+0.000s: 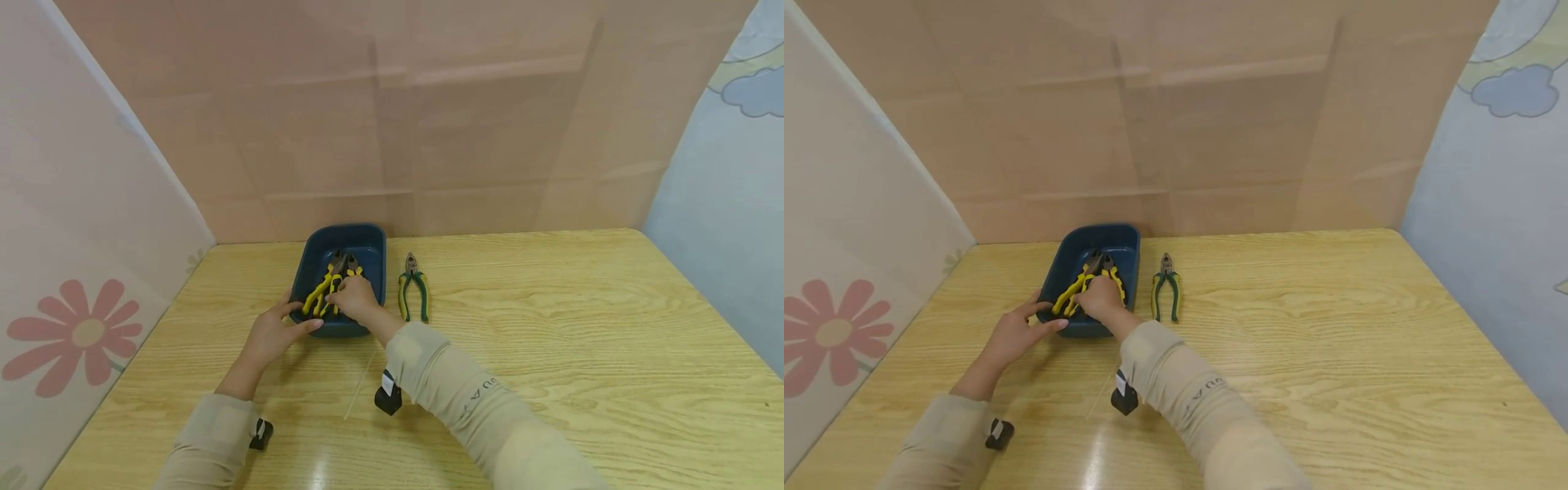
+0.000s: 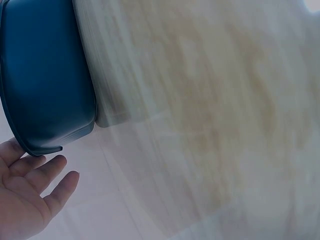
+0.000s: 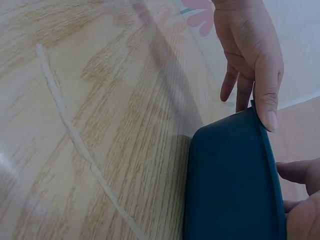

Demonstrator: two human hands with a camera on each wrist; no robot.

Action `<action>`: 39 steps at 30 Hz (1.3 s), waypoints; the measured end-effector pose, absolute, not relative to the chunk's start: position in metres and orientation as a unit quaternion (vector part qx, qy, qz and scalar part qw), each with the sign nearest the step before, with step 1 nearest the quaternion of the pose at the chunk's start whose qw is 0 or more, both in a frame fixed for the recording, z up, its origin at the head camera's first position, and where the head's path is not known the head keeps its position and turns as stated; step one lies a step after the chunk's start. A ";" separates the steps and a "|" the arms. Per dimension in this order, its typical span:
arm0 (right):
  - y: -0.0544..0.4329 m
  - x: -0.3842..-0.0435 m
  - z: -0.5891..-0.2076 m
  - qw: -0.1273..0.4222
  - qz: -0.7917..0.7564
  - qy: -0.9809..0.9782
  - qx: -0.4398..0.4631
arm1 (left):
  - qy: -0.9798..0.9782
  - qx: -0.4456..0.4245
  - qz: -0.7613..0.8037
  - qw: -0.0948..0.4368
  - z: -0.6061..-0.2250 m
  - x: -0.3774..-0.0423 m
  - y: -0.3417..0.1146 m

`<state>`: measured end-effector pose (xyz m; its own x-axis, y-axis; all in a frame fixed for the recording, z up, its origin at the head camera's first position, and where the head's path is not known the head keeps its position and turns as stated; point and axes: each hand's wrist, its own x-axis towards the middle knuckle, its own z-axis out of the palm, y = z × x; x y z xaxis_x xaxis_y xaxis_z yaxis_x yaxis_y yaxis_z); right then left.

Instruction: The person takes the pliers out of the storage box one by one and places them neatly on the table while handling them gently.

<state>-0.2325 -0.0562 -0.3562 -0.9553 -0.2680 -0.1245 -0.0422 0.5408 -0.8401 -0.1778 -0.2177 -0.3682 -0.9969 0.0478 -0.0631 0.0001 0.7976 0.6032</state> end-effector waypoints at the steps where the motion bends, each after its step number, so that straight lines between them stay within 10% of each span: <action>1: -0.057 -0.233 -0.356 0.118 -0.468 0.871 -0.091 | 0.948 0.012 0.317 0.037 -0.368 -0.178 -0.218; 39: -0.077 -0.243 -0.363 0.154 -0.427 0.890 -0.045 | 0.945 0.009 0.324 0.039 -0.366 -0.173 -0.219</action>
